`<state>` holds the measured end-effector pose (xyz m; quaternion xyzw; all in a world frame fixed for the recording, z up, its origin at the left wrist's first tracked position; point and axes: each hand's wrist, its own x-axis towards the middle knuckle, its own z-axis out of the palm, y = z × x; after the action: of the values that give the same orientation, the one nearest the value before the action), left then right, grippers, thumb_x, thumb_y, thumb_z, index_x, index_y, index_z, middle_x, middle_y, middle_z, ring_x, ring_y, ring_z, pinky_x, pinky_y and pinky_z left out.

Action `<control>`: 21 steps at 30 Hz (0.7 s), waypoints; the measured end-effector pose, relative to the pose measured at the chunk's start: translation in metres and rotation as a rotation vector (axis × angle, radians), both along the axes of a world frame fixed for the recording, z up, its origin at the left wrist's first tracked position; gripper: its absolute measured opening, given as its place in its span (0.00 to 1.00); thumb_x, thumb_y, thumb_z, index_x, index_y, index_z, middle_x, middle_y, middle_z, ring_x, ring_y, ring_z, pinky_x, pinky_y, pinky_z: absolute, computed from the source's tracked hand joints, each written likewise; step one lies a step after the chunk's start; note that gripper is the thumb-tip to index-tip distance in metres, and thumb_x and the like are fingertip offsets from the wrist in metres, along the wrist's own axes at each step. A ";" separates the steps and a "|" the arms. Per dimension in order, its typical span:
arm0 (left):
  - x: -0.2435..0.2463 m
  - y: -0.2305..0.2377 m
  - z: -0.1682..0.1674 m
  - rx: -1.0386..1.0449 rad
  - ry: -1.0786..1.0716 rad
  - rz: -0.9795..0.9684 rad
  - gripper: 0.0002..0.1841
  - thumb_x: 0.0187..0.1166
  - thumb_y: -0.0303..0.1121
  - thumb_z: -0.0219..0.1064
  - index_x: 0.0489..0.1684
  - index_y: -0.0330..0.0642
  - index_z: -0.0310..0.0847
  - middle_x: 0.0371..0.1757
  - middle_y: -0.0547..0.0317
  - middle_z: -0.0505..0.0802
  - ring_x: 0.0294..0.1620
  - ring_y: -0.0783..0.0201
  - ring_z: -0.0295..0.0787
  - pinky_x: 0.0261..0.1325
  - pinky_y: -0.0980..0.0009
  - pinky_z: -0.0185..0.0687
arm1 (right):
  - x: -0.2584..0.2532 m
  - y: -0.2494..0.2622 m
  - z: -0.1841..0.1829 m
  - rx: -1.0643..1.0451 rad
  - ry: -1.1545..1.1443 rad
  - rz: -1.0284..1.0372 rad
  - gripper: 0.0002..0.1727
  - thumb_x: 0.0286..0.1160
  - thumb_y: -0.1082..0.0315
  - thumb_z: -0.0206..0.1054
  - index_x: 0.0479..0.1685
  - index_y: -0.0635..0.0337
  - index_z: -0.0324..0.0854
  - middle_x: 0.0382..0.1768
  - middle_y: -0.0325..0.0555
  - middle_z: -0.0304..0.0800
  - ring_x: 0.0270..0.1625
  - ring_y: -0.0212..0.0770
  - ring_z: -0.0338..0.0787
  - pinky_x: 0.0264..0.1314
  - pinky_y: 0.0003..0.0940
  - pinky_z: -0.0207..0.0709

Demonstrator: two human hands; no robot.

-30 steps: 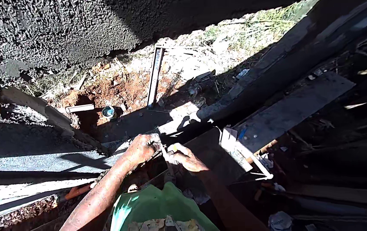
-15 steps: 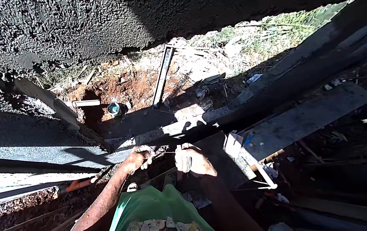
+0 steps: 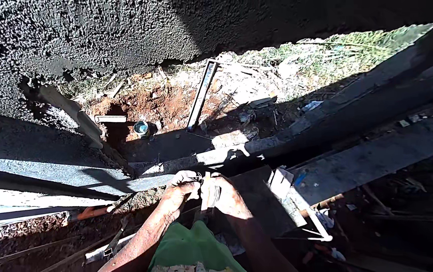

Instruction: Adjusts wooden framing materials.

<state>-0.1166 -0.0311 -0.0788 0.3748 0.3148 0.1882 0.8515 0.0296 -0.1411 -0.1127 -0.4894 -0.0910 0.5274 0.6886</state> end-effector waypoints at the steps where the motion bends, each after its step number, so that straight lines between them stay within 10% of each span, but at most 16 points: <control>1: 0.004 0.000 0.002 -0.004 0.008 0.020 0.15 0.75 0.17 0.66 0.57 0.40 0.82 0.38 0.54 0.90 0.32 0.64 0.87 0.40 0.67 0.87 | -0.002 0.001 0.000 0.017 -0.022 0.009 0.06 0.71 0.64 0.62 0.38 0.55 0.82 0.28 0.44 0.88 0.29 0.37 0.89 0.33 0.37 0.87; 10: 0.013 0.004 0.007 0.166 0.154 0.005 0.06 0.80 0.22 0.68 0.34 0.34 0.90 0.25 0.55 0.90 0.21 0.68 0.82 0.27 0.73 0.81 | -0.002 -0.001 -0.001 0.146 -0.279 0.011 0.07 0.69 0.72 0.62 0.37 0.57 0.87 0.31 0.44 0.90 0.31 0.36 0.90 0.33 0.34 0.87; 17: 0.009 0.021 0.004 0.823 0.330 -0.174 0.06 0.79 0.31 0.72 0.33 0.43 0.93 0.30 0.63 0.93 0.27 0.70 0.87 0.36 0.68 0.86 | 0.005 -0.004 0.006 0.050 -0.367 0.076 0.08 0.71 0.72 0.62 0.38 0.58 0.88 0.29 0.43 0.89 0.27 0.34 0.87 0.28 0.32 0.84; 21: 0.012 0.022 0.007 0.647 0.362 -0.191 0.08 0.80 0.27 0.70 0.30 0.37 0.90 0.21 0.59 0.90 0.16 0.70 0.81 0.23 0.73 0.80 | 0.006 -0.004 -0.003 0.080 -0.433 0.120 0.09 0.69 0.72 0.62 0.37 0.56 0.88 0.32 0.41 0.90 0.29 0.33 0.87 0.31 0.30 0.84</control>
<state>-0.1048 -0.0091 -0.0714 0.6790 0.3482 0.1284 0.6334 0.0353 -0.1446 -0.1155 -0.5574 -0.2864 0.4458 0.6392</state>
